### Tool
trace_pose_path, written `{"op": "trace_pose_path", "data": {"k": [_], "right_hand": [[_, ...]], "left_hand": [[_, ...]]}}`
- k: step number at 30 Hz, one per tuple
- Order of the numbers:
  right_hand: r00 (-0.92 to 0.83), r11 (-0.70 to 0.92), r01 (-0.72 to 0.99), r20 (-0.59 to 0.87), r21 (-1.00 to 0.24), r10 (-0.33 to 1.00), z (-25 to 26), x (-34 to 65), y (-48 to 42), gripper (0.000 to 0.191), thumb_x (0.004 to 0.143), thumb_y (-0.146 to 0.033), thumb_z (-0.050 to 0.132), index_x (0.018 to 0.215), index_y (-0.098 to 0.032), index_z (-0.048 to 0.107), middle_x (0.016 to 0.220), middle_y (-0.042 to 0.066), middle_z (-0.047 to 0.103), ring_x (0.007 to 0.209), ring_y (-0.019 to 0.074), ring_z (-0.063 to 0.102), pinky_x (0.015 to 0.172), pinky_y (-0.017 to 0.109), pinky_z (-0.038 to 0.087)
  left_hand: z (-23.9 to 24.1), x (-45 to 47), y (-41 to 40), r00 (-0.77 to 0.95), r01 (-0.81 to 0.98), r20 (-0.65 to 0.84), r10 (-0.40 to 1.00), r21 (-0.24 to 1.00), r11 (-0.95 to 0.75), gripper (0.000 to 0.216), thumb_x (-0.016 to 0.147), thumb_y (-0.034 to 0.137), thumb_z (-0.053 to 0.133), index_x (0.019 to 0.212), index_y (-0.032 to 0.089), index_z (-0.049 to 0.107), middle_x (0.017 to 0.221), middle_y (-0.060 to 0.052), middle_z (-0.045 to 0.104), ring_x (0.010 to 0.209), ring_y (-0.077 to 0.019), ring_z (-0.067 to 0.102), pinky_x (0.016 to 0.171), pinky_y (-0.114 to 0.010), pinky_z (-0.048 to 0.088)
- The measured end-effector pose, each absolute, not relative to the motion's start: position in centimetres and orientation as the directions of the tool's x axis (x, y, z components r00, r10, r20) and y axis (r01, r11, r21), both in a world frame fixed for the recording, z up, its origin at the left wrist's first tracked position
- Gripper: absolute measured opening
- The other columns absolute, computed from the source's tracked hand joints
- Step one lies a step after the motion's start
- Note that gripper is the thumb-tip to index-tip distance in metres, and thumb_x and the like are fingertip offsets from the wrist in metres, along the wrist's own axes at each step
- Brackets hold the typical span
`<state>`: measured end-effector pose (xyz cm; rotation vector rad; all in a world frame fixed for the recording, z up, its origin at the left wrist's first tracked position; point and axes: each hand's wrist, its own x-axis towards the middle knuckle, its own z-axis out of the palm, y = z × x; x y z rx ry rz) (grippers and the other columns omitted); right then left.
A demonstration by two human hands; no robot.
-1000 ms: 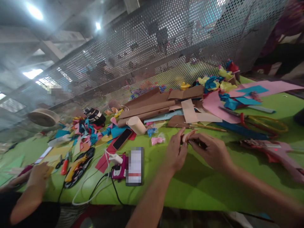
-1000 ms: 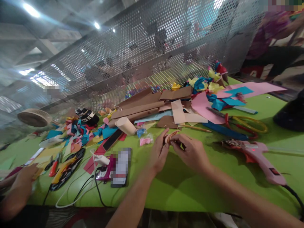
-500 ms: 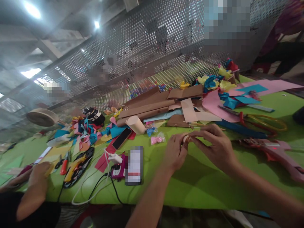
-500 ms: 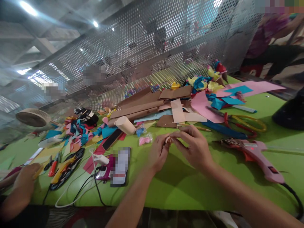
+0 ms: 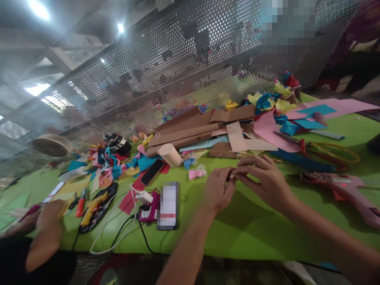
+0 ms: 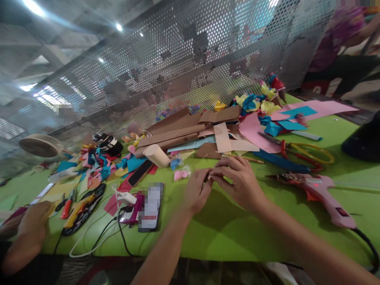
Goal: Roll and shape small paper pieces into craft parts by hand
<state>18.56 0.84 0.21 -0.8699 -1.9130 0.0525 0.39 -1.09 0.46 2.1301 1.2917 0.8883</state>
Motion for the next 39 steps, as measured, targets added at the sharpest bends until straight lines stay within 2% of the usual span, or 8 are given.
{"op": "trace_pose_path", "data": {"k": [7, 11, 13, 16, 20, 25, 29, 39], "right_hand": [[-0.238, 0.747, 0.482, 0.752, -0.458, 0.615, 0.5, 18.3, 1.0, 0.019, 0.099, -0.022, 0.061, 0.108, -0.029, 0.075, 0.093, 0.007, 0.074, 0.088, 0.0242, 0.069, 0.075, 0.039, 0.054], [-0.111, 0.696, 0.514, 0.765, -0.502, 0.634, 0.4, 18.3, 0.7, 0.018, 0.096, -0.025, 0.064, 0.112, -0.029, 0.073, 0.105, 0.009, 0.072, 0.1, 0.0277, 0.068, 0.083, 0.044, 0.055], [-0.078, 0.695, 0.514, 0.779, -0.503, 0.621, 0.4, 18.4, 0.5, 0.012, 0.095, -0.025, 0.066, 0.105, -0.028, 0.073, 0.1, 0.008, 0.07, 0.097, 0.0272, 0.067, 0.082, 0.043, 0.055], [-0.097, 0.705, 0.541, 0.798, -0.459, 0.594, 0.4, 18.4, 0.3, 0.01, 0.095, -0.024, 0.067, 0.09, -0.028, 0.074, 0.092, 0.007, 0.067, 0.088, 0.0261, 0.067, 0.076, 0.042, 0.053], [-0.096, 0.658, 0.652, 0.819, -0.378, 0.565, 0.3, 18.3, -0.1, 0.016, 0.095, -0.025, 0.066, 0.085, -0.031, 0.077, 0.093, 0.007, 0.069, 0.086, 0.0275, 0.067, 0.076, 0.044, 0.048], [-0.228, 0.726, 0.623, 0.82, -0.293, 0.526, -0.5, 17.7, -0.2, 0.018, 0.097, -0.023, 0.064, 0.093, -0.031, 0.08, 0.087, 0.004, 0.072, 0.077, 0.0221, 0.063, 0.07, 0.038, 0.044], [-0.275, 0.745, 0.615, 0.815, -0.258, 0.51, -1.1, 17.4, -0.1, 0.022, 0.099, -0.022, 0.062, 0.103, -0.032, 0.081, 0.088, 0.004, 0.073, 0.077, 0.0202, 0.061, 0.069, 0.036, 0.042], [-0.32, 0.745, 0.629, 0.8, -0.222, 0.508, -1.8, 17.3, 0.1, 0.024, 0.1, -0.021, 0.06, 0.109, -0.03, 0.081, 0.092, 0.005, 0.075, 0.081, 0.0198, 0.062, 0.067, 0.035, 0.041]], "left_hand": [[0.1, 0.5, -0.9, 0.341, 0.566, 0.283, 0.896, 0.7, -0.436, 0.032, 0.104, 0.035, 0.036, 0.122, 0.024, 0.061, 0.118, -0.01, 0.07, 0.112, -0.0285, 0.062, 0.1, -0.046, 0.05], [-0.1, 0.4, -0.9, 0.292, 0.485, 0.302, 0.907, 0.771, -0.413, 0.037, 0.106, 0.039, 0.034, 0.132, 0.027, 0.058, 0.13, -0.009, 0.068, 0.122, -0.0273, 0.06, 0.106, -0.046, 0.047], [-0.3, 0.3, -0.8, 0.255, 0.442, 0.31, 0.916, 0.805, -0.396, 0.04, 0.107, 0.041, 0.033, 0.136, 0.028, 0.057, 0.136, -0.008, 0.065, 0.127, -0.0261, 0.058, 0.111, -0.045, 0.044], [-0.6, 0.3, -0.6, 0.221, 0.386, 0.307, 0.926, 0.844, -0.372, 0.043, 0.107, 0.043, 0.035, 0.138, 0.025, 0.057, 0.138, -0.01, 0.064, 0.13, -0.0255, 0.057, 0.114, -0.045, 0.042], [-0.7, 0.4, -0.5, 0.182, 0.279, 0.293, 0.939, 0.9, -0.335, 0.044, 0.107, 0.045, 0.036, 0.139, 0.024, 0.056, 0.143, -0.009, 0.061, 0.134, -0.0257, 0.054, 0.117, -0.045, 0.039], [-0.4, 0.6, -0.6, 0.155, 0.185, 0.252, 0.955, 0.942, -0.279, 0.043, 0.106, 0.045, 0.037, 0.14, 0.028, 0.056, 0.147, -0.006, 0.059, 0.14, -0.0284, 0.05, 0.121, -0.044, 0.036], [-0.5, 0.6, -0.6, 0.112, 0.15, 0.2, 0.973, 0.965, -0.215, 0.043, 0.106, 0.044, 0.036, 0.139, 0.024, 0.056, 0.148, -0.008, 0.059, 0.14, -0.0271, 0.051, 0.121, -0.046, 0.035], [-0.2, 0.5, -0.6, 0.125, 0.085, 0.123, 0.985, 0.987, -0.134, 0.047, 0.105, 0.047, 0.037, 0.139, 0.021, 0.055, 0.143, -0.011, 0.061, 0.13, -0.0244, 0.057, 0.11, -0.041, 0.045]]}}
